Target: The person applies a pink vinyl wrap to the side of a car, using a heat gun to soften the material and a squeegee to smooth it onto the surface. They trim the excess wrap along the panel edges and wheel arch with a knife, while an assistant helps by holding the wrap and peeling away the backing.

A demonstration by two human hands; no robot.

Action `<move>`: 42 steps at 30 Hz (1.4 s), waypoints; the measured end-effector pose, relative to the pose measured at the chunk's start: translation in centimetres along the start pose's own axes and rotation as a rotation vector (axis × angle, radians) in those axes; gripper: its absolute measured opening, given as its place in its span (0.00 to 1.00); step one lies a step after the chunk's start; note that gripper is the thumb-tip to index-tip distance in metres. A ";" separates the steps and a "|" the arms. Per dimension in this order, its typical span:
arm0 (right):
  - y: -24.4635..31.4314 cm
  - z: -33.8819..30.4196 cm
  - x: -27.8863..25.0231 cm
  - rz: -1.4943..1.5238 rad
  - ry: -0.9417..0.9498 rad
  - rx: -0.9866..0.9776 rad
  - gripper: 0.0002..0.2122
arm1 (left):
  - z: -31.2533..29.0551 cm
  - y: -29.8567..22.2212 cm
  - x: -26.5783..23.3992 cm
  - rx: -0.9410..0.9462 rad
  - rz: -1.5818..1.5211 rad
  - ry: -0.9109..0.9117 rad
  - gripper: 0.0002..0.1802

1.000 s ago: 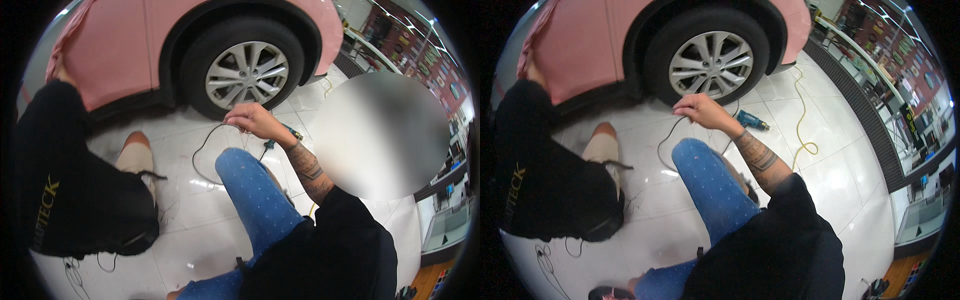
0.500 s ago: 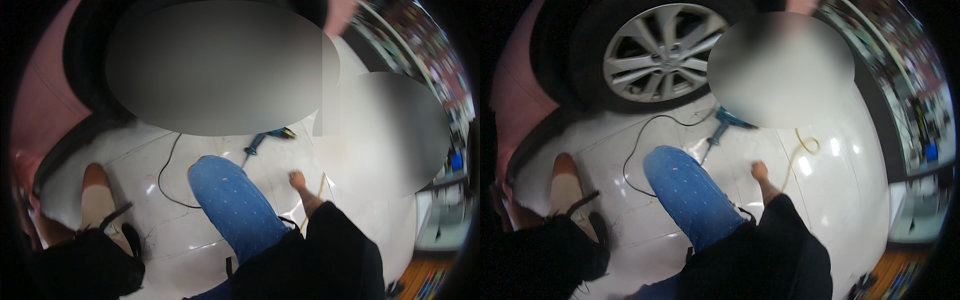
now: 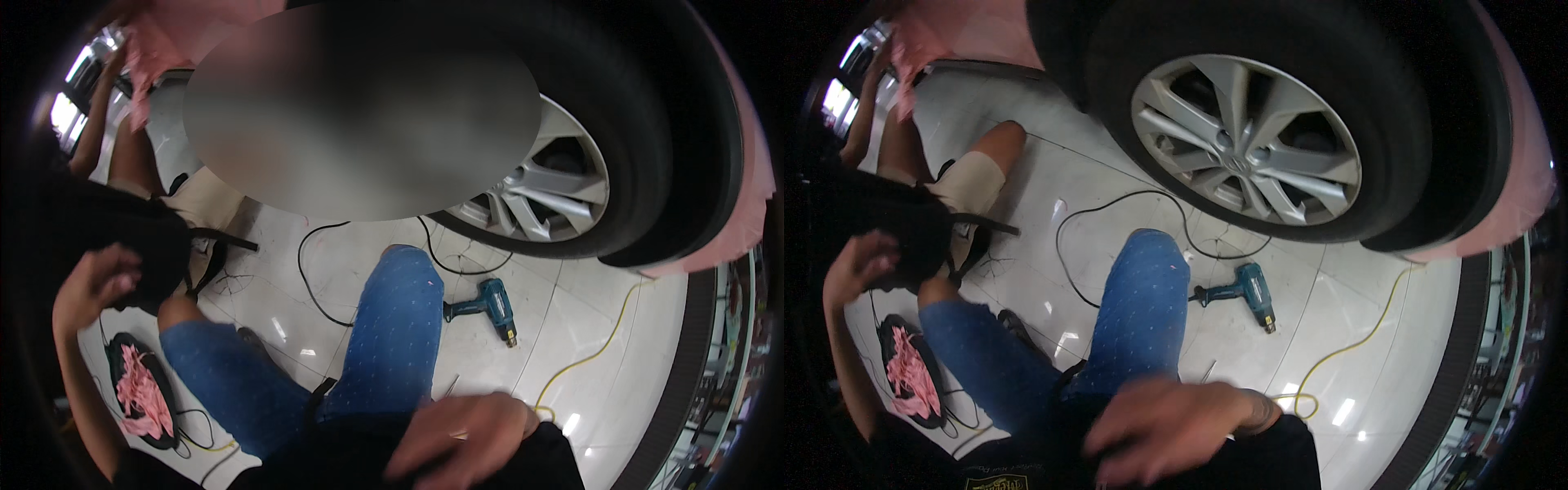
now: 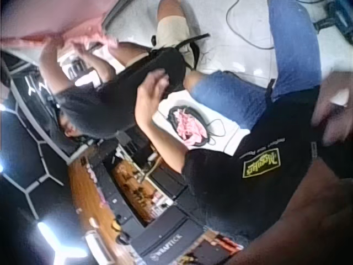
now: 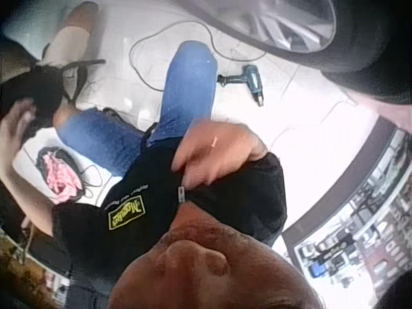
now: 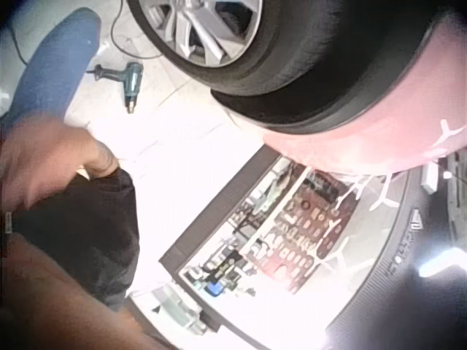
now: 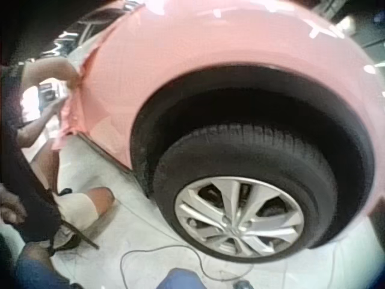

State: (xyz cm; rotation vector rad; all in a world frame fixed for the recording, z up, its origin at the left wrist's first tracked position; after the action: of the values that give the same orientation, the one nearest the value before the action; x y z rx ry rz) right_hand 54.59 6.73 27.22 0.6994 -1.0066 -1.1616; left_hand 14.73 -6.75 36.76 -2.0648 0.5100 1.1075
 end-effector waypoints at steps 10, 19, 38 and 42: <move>6.2 9.5 3.5 -1.077 0.777 0.092 0.08 | 10.8 -6.8 7.2 0.556 0.251 0.223 0.16; 2.7 3.0 -14.3 -1.013 -1.285 -0.155 0.06 | 12.3 -16.9 20.4 0.959 -1.071 0.328 0.23; -0.4 18.3 -23.6 -1.647 -0.261 0.185 0.12 | 39.3 -5.0 20.8 0.134 -1.577 -0.303 0.12; 4.9 21.6 -24.1 -1.835 -0.123 0.266 0.10 | 43.2 -3.8 19.2 0.140 -1.838 -0.486 0.12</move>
State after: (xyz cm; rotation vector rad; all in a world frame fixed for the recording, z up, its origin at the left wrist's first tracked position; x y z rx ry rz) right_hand 35.19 32.22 33.80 1.9279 -0.3808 -2.6238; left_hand 4.13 28.21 6.53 -1.1624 -1.2909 0.2708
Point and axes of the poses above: each hand's wrist, its own z-axis towards the middle knuckle, its own x-axis out of the palm, y = z × x, the point moved 5 cm from there along z, towards the middle knuckle, and after that the axes turned 5 degrees about -x, right-handed, at the moved point
